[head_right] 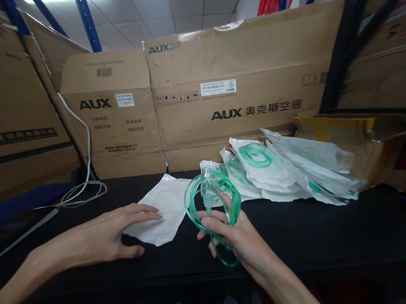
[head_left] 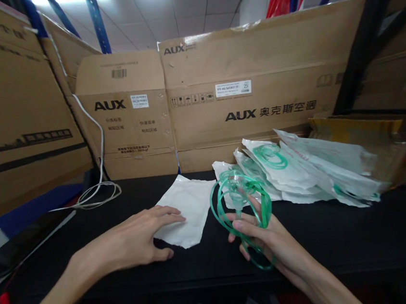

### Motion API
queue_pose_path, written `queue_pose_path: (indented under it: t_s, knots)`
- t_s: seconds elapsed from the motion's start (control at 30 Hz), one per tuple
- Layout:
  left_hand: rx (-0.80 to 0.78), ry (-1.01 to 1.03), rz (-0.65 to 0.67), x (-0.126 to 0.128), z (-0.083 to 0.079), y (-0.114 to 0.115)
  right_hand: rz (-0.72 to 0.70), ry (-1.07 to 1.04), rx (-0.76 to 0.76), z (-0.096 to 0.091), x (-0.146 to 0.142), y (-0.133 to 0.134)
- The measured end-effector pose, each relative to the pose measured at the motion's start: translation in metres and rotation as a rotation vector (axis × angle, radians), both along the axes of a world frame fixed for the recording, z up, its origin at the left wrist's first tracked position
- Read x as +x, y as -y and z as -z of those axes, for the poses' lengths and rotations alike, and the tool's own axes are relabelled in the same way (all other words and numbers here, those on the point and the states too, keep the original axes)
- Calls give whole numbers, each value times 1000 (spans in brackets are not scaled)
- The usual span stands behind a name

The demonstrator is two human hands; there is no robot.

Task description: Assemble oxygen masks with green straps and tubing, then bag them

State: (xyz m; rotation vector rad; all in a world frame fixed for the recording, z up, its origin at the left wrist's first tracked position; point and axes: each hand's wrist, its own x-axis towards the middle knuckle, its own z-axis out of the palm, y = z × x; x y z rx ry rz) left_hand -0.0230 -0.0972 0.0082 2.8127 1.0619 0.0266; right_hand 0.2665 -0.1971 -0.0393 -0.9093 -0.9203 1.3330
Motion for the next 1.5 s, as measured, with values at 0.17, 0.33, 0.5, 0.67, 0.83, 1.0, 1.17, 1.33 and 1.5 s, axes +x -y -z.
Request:
queue_pose_path:
  t_s: [0.17,0.33,0.5,0.67,0.83,1.0,1.17,1.33,1.5]
  knots:
    - [8,54,-45,-30,12,-12,-10,3,-4,-1,0,0]
    - [-61,96,28,-22,15,-15,16,14,-19,-4,-2,2]
    - [-52,115,28,-10,11,-10,-4,17,-42,-8,-2,3]
    - [1,111,35,-5,12,-4,12,12,-26,-5,-2,1]
    - [35,107,51,2,10,0,8,3,-21,-1,-2,0]
    - [215,13,30,14,15,4,9,4,-28,-4,-2,1]
    - [399,-42,68,32,28,3,-79,2,-39,-4,-6,4]
    - [503,0,-27,46,28,9,-255,-33,22,-11,-28,4]
    - [440,177,-29,55,23,11,-319,-37,100,-19,-45,-5]
